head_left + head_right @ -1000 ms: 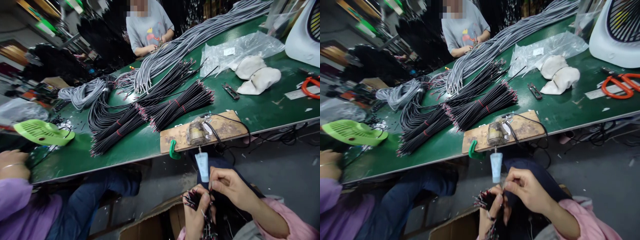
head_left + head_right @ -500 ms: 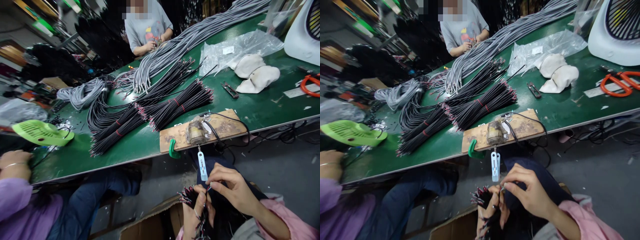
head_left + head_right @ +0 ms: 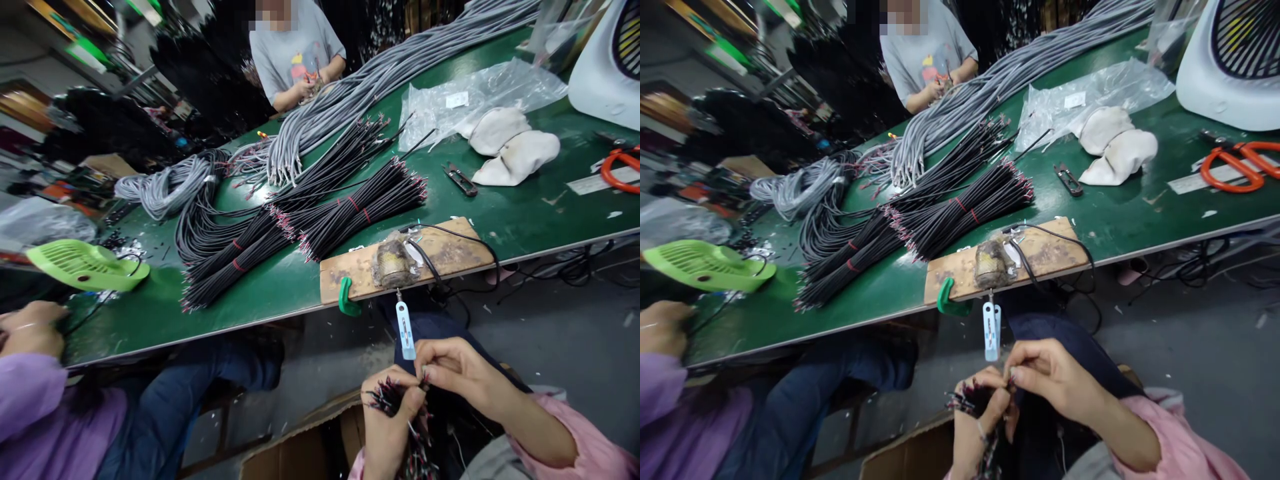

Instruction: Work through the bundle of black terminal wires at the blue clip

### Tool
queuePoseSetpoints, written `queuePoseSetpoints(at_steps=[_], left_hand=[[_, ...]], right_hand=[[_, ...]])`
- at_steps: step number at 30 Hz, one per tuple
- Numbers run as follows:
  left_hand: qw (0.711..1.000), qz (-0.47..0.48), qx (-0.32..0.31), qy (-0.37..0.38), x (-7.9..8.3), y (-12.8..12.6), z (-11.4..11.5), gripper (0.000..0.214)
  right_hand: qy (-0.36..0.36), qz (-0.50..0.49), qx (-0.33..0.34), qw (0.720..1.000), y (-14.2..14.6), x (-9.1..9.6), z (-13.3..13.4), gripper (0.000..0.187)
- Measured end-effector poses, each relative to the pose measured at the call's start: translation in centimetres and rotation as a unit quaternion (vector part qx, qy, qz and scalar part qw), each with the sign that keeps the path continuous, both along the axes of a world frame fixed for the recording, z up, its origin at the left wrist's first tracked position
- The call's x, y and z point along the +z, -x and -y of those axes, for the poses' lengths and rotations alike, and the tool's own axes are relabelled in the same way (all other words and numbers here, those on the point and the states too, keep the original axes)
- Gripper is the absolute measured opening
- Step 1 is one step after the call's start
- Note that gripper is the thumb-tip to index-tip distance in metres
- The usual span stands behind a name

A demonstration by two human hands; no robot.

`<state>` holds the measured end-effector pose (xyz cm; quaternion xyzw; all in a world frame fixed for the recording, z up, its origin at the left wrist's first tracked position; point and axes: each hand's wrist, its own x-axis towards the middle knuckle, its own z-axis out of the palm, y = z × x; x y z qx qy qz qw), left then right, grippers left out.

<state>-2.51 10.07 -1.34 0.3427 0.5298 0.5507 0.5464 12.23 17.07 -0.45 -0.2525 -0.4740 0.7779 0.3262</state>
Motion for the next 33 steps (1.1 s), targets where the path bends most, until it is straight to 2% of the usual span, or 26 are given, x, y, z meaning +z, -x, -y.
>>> queuePoseSetpoints(at_steps=[2, 4, 7, 10, 12, 14, 18, 24, 27, 30, 33], left_hand=[[0.996, -0.079, -0.013, -0.035, 0.7, 0.2, -0.3, 0.012], [0.990, -0.123, -0.010, -0.062, 1.3, 0.3, -0.5, 0.008], [0.979, -0.166, 0.003, -0.116, 2.1, 0.7, -0.8, 0.006], [0.965, -0.202, 0.025, -0.165, 2.7, 1.3, -1.1, 0.007], [0.959, -0.213, 0.026, -0.186, 2.9, 1.7, -1.4, 0.007], [0.961, -0.199, 0.022, -0.190, 3.0, 1.9, -1.8, 0.008], [0.980, -0.138, 0.049, -0.138, 2.8, 1.3, -2.4, 0.007], [0.983, -0.147, 0.043, -0.099, 2.8, 0.5, -2.7, 0.019], [0.985, -0.144, 0.037, -0.092, 2.9, 0.6, -2.8, 0.021], [0.984, -0.150, 0.029, -0.093, 3.2, 0.6, -2.7, 0.022], [0.983, -0.157, 0.023, -0.095, 3.3, 0.6, -2.2, 0.030]], right_hand=[[0.070, -0.041, 0.037, 0.996, 0.1, -0.3, -0.1, 0.031], [0.088, -0.052, 0.049, 0.994, 0.2, -0.3, -0.5, 0.031], [0.054, -0.013, 0.002, 0.998, 0.7, 0.7, -2.1, 0.034], [-0.008, 0.028, -0.063, 0.998, 1.6, 2.3, -4.0, 0.048], [-0.025, 0.035, -0.063, 0.997, 2.2, 3.1, -4.8, 0.053], [-0.006, 0.014, -0.052, 0.999, 2.8, 3.4, -5.0, 0.053], [0.088, -0.066, -0.042, 0.993, 3.4, 2.8, -4.5, 0.050], [0.142, -0.116, -0.019, 0.983, 3.4, 2.2, -4.1, 0.049], [0.176, -0.134, -0.036, 0.975, 3.1, 1.1, -4.0, 0.051], [0.185, -0.129, -0.061, 0.972, 2.4, -0.4, -3.8, 0.051], [0.129, -0.066, -0.083, 0.986, 1.2, -1.4, -3.4, 0.044]])
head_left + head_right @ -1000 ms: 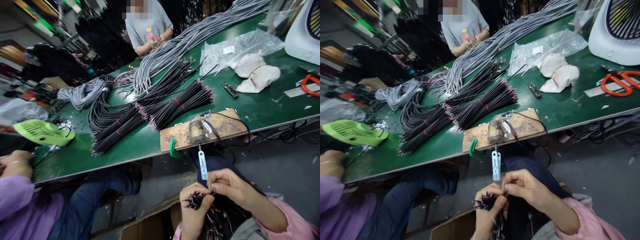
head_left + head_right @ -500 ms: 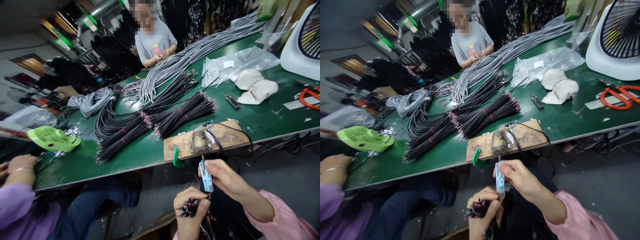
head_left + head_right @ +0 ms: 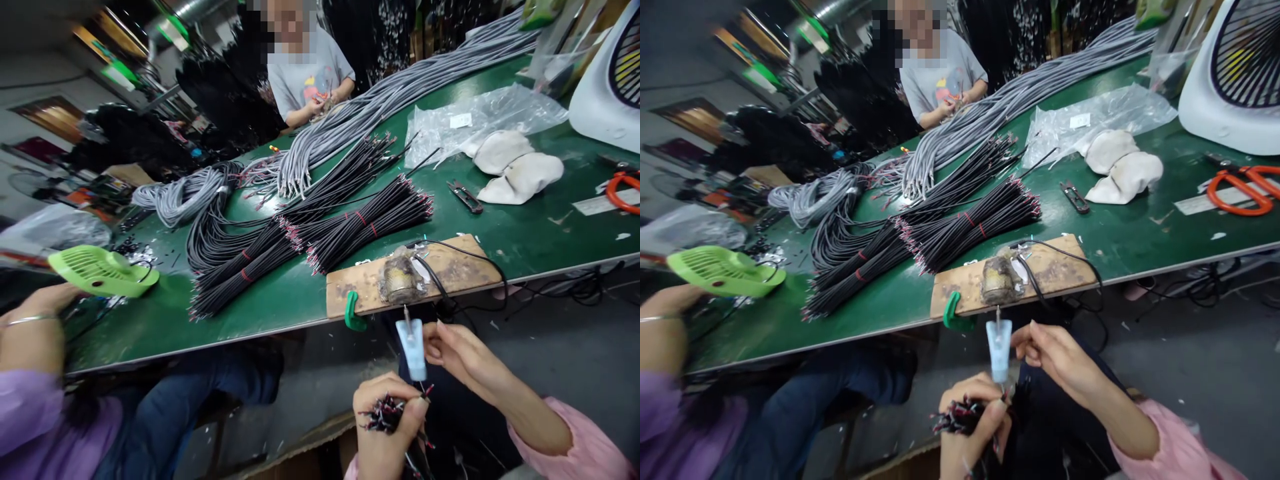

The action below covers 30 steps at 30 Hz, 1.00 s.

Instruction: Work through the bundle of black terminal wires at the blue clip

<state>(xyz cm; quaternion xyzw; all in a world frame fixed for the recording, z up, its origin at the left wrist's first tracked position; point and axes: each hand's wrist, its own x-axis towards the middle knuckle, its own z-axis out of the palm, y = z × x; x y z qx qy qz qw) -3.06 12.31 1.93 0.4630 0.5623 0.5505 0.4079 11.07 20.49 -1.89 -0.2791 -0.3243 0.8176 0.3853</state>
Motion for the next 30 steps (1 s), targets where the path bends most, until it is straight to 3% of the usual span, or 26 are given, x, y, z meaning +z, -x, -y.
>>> queuePoseSetpoints(at_steps=[6, 9, 11, 14, 19, 22, 24, 27, 30], left_hand=[[0.987, 0.058, 0.024, 0.149, -2.0, -0.7, 1.9, 0.043], [0.985, 0.023, 0.077, 0.154, -3.0, -0.9, 2.4, 0.039], [0.985, 0.008, 0.088, 0.147, -3.3, -1.0, 2.4, 0.039], [0.989, 0.023, 0.055, 0.137, -3.4, -1.1, 2.2, 0.036], [0.992, 0.062, 0.015, 0.111, -3.0, -0.6, 2.0, 0.031], [0.993, 0.031, -0.029, 0.113, -2.4, 0.0, 2.0, 0.027], [0.991, -0.035, -0.074, 0.106, -1.7, 0.4, 1.9, 0.023], [0.976, -0.124, -0.148, 0.101, -0.7, 1.1, 1.8, 0.020], [0.970, -0.130, -0.184, 0.093, -0.4, 1.5, 1.7, 0.022]], right_hand=[[-0.219, 0.155, 0.015, 0.963, -1.3, 1.3, 1.3, 0.022], [-0.339, 0.170, 0.020, 0.925, -1.0, 2.8, 2.1, 0.013], [-0.378, 0.195, 0.012, 0.905, -0.7, 3.5, 2.4, 0.008], [-0.383, 0.228, -0.007, 0.895, -0.6, 3.6, 2.6, 0.012], [-0.362, 0.229, -0.040, 0.903, -1.0, 2.6, 3.0, 0.015], [-0.371, 0.245, -0.047, 0.894, -1.4, 2.6, 3.0, 0.016], [-0.364, 0.258, -0.008, 0.895, -1.8, 2.8, 2.5, 0.016], [-0.327, 0.255, 0.109, 0.904, -2.4, 2.6, 1.2, 0.012], [-0.217, 0.161, 0.214, 0.939, -2.3, 1.7, 0.3, 0.007]])
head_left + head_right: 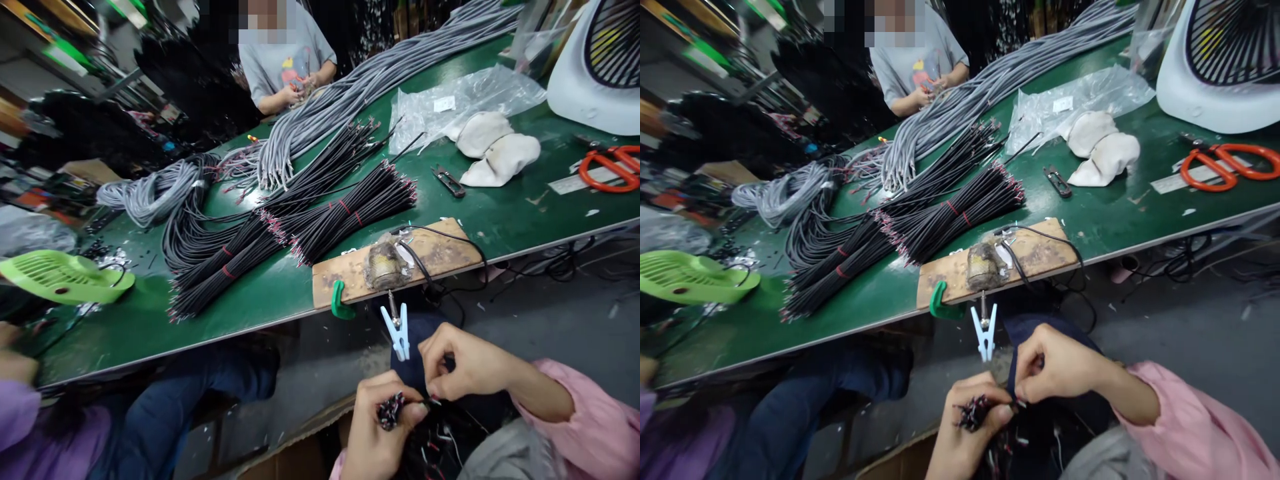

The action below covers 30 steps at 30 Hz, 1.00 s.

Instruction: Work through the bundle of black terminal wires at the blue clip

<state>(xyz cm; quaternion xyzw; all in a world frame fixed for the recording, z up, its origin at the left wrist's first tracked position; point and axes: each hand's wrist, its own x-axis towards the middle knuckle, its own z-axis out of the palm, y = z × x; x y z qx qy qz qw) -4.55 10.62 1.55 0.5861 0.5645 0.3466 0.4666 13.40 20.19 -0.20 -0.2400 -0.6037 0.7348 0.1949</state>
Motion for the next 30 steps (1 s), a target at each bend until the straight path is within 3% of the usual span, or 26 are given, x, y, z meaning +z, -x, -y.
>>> queuePoseSetpoints(at_steps=[3, 7, 10, 13, 15, 17, 19, 22, 25, 27, 30], left_hand=[[0.996, 0.088, 0.026, 0.002, -0.7, -0.3, 0.0, 0.030], [0.960, 0.233, 0.145, 0.059, -1.9, -1.4, 0.5, 0.032], [0.928, 0.302, 0.198, 0.092, -2.3, -1.9, 0.9, 0.033], [0.932, 0.283, 0.207, 0.090, -2.1, -2.1, 1.0, 0.033], [0.942, 0.258, 0.199, 0.081, -1.9, -2.1, 0.9, 0.034], [0.954, 0.232, 0.186, 0.046, -1.6, -2.0, 0.6, 0.034], [0.966, 0.189, 0.175, -0.016, -1.2, -1.9, 0.2, 0.029], [0.973, 0.132, 0.157, -0.105, -0.5, -1.3, -0.5, 0.013], [0.972, 0.098, 0.140, -0.160, 0.4, -0.8, -1.0, 0.004], [0.968, 0.088, 0.163, -0.171, 1.0, -0.6, -1.3, 0.006], [0.961, 0.090, 0.201, -0.169, 1.3, -0.8, -1.7, 0.012]], right_hand=[[0.115, -0.066, 0.015, 0.991, 0.7, -1.4, 0.0, 0.030], [0.108, -0.093, -0.090, 0.986, 1.4, -2.5, 0.9, 0.037], [0.032, -0.112, -0.152, 0.982, 1.2, -2.0, 1.9, 0.030], [-0.126, -0.106, -0.211, 0.964, 1.1, -1.0, 2.9, 0.010], [-0.172, -0.105, -0.232, 0.952, 1.2, -0.6, 3.3, 0.014], [-0.119, -0.126, -0.212, 0.962, 1.4, -0.6, 3.3, 0.021], [-0.012, -0.151, -0.192, 0.970, 1.7, -0.8, 2.9, 0.026], [0.107, -0.157, -0.209, 0.959, 2.6, -0.9, 1.6, 0.030], [0.159, -0.189, -0.176, 0.953, 3.8, -0.2, 0.3, 0.043], [0.196, -0.217, -0.143, 0.946, 4.4, 0.6, -0.2, 0.049], [0.231, -0.229, -0.156, 0.932, 4.9, 1.5, -0.5, 0.044]])
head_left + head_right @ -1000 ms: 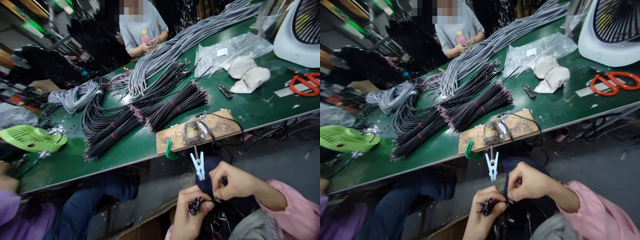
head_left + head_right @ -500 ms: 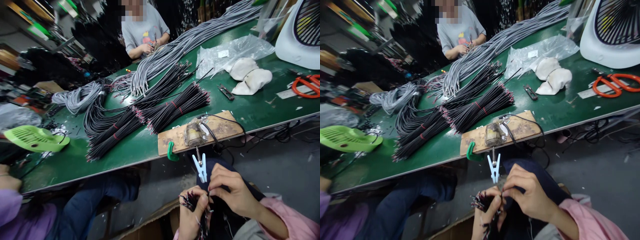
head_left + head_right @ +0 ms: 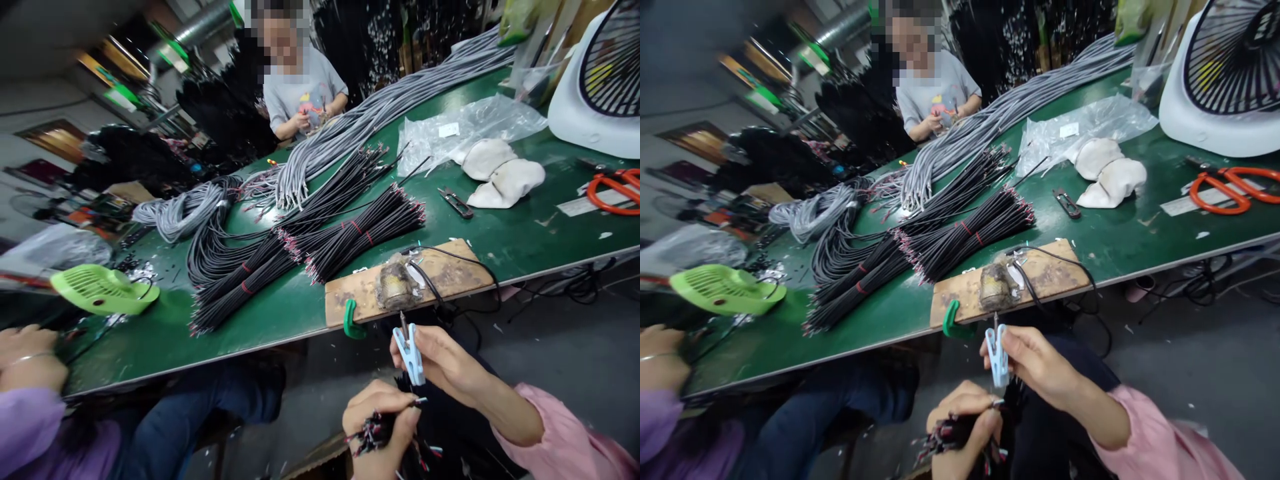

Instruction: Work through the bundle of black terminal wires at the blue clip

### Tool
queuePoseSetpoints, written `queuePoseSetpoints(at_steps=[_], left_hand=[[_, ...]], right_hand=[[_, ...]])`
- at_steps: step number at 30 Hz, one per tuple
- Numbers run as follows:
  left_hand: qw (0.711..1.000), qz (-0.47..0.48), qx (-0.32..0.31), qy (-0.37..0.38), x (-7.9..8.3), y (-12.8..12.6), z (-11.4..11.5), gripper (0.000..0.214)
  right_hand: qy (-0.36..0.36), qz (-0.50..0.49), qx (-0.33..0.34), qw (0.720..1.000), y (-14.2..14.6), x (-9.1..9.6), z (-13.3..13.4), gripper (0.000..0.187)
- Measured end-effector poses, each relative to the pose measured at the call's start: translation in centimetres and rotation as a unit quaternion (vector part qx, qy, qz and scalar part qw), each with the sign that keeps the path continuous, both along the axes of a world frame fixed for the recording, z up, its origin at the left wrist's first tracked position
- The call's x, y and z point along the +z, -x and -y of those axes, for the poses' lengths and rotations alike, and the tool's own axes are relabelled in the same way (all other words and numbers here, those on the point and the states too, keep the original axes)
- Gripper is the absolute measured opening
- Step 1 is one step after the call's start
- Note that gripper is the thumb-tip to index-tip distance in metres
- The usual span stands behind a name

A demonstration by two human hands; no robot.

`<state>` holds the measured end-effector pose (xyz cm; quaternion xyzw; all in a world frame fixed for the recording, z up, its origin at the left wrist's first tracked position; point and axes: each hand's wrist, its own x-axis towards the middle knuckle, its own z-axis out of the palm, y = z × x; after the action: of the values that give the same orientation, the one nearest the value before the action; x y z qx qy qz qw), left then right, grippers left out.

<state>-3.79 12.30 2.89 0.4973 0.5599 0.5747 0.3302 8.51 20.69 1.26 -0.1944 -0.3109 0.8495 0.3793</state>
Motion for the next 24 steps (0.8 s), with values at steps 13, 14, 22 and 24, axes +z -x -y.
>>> queuePoseSetpoints(at_steps=[13, 14, 22, 24], left_hand=[[0.999, -0.008, -0.006, 0.032, -0.5, -0.5, -0.5, 0.020], [0.999, -0.006, -0.010, 0.034, -0.6, -0.5, -0.4, 0.019], [0.965, 0.153, -0.077, 0.199, -2.4, -1.0, 1.9, 0.041], [0.939, 0.222, -0.078, 0.251, -3.0, -1.3, 2.7, 0.040]], right_hand=[[0.020, 0.028, -0.028, 0.999, -2.1, -3.3, 0.3, 0.046], [-0.006, 0.062, -0.031, 0.998, -2.7, -3.6, 0.5, 0.043], [-0.271, 0.241, -0.037, 0.931, -3.8, -1.6, 1.7, 0.022], [-0.337, 0.234, -0.012, 0.912, -3.4, -0.7, 1.7, 0.019]])
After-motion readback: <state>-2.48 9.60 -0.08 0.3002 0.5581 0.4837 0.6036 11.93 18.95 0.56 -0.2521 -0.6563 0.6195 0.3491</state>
